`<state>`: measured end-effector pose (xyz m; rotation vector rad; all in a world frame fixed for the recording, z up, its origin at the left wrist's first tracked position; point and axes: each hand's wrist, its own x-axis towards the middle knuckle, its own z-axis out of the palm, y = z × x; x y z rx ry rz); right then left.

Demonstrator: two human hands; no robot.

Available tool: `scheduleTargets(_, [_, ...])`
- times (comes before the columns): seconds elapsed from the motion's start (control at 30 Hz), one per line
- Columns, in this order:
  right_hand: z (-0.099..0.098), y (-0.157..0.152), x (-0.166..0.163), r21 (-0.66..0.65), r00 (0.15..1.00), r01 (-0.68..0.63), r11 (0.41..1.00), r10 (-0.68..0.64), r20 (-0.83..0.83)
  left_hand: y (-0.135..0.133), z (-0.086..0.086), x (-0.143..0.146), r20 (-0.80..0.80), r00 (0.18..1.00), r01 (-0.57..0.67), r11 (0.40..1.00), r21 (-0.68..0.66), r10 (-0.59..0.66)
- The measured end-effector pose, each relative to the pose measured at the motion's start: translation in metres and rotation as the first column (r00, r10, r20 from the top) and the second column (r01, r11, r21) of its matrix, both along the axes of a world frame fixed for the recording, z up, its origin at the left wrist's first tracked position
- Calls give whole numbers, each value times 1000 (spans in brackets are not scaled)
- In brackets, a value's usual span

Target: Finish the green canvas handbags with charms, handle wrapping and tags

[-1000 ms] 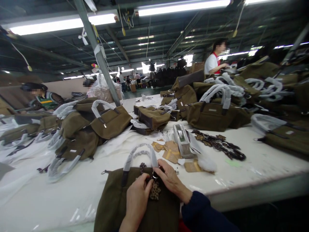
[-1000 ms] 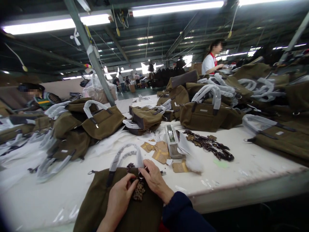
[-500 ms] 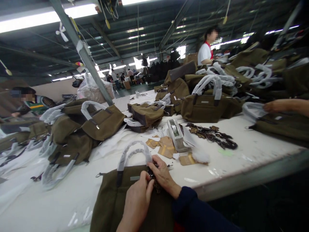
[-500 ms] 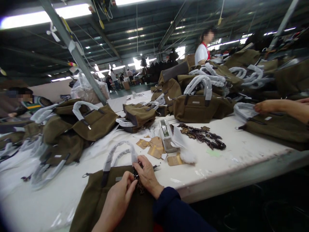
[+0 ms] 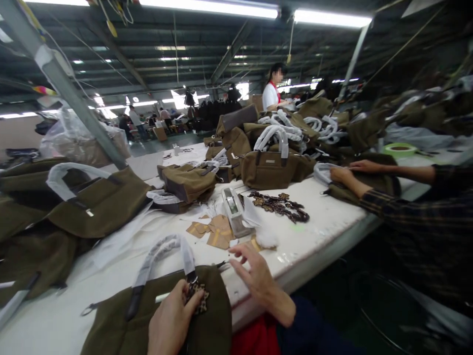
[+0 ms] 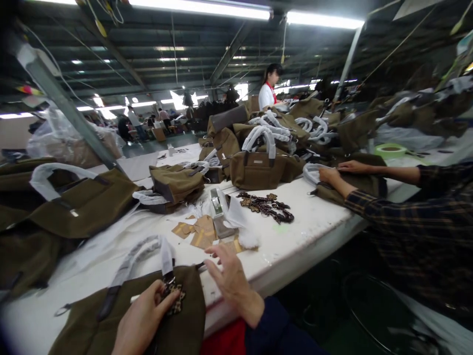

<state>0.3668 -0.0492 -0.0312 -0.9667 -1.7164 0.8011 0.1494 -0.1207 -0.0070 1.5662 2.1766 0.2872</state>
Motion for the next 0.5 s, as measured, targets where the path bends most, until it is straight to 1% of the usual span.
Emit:
scheduleTargets(0.07, [-4, 8, 43, 1, 982, 179, 984, -179, 51, 1, -7, -8, 113, 993, 17, 998, 56, -24])
scheduleTargets(0.13, [-11, 17, 76, 4, 941, 321, 947, -320, 110, 3, -13, -13, 224, 973, 26, 990, 139, -57])
scheduleTargets(0.2, [-18, 24, 95, 31, 903, 383, 923, -382, 196, 5, -15, -15, 339, 938, 4, 978, 207, -75])
scheduleTargets(0.23, [-22, 27, 99, 54, 886, 391, 919, -392, 249, 5, -15, -15, 418, 906, -21, 977, 212, -71])
scheduleTargets(0.3, [-27, 30, 101, 96, 854, 385, 918, -394, 341, 4, -10, -15, 592, 806, -74, 985, 157, -33])
scheduleTargets(0.37, [-29, 30, 98, 121, 838, 367, 922, -384, 388, 0, -4, -14, 739, 673, -106, 993, 57, 30])
scheduleTargets(0.43, [-29, 29, 96, 122, 841, 349, 929, -367, 397, -5, 1, -14, 844, 530, -126, 992, -17, 81])
scheduleTargets(0.5, [-31, 30, 97, 116, 833, 355, 928, -370, 410, -11, 2, -13, 908, 399, -158, 985, -66, 125])
